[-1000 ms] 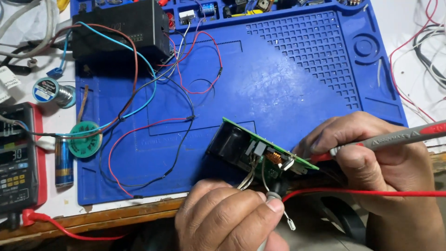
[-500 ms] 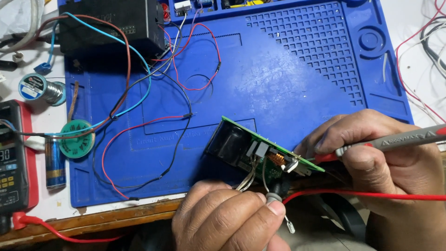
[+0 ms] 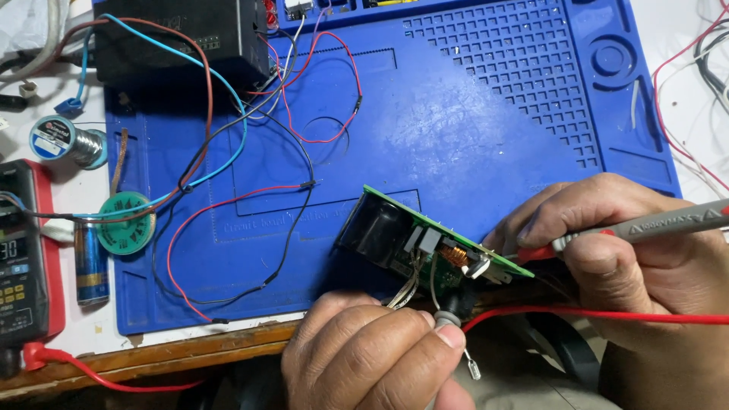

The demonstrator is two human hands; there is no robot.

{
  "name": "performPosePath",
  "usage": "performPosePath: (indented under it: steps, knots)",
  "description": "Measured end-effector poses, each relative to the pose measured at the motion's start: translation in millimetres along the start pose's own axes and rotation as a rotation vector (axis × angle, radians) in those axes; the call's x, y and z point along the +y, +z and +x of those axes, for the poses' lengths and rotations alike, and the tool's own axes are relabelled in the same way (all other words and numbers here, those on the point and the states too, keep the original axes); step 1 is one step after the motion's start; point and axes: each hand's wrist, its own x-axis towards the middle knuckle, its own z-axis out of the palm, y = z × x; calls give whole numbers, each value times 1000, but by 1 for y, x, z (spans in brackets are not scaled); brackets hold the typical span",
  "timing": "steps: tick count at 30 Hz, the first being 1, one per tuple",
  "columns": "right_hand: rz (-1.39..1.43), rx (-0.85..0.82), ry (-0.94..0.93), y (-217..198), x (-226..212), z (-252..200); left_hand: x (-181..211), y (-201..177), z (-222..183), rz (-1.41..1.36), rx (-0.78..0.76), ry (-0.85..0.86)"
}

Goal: Testing a circuit board using a digital multimeter to check various components and connection points.

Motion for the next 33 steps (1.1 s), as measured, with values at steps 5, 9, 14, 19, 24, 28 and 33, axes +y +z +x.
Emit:
performPosePath:
  steps: [5, 9, 14, 19, 24, 28, 33]
  knots:
    - [7, -18, -15, -1, -1, 1, -3, -3, -1, -1, -17, 29]
    - [20, -45, -33, -2, 2, 0, -7, 0, -3, 24, 1, 75]
    - [-12, -34, -14, -3, 2, -1, -4, -2, 2, -8, -11, 37]
    - [7, -27, -13, -1, 1, -1, -1, -4, 4, -19, -14, -8]
    - [120, -78, -27, -2, -8, 6, 6, -7, 7, -58, -31, -64]
    - [-76, -61, 32, -16, -7, 6, 6, -7, 0, -74, -90, -50]
    - [-172, -163, -117, -33, -5, 15, 4, -4, -8, -35, -108, -13]
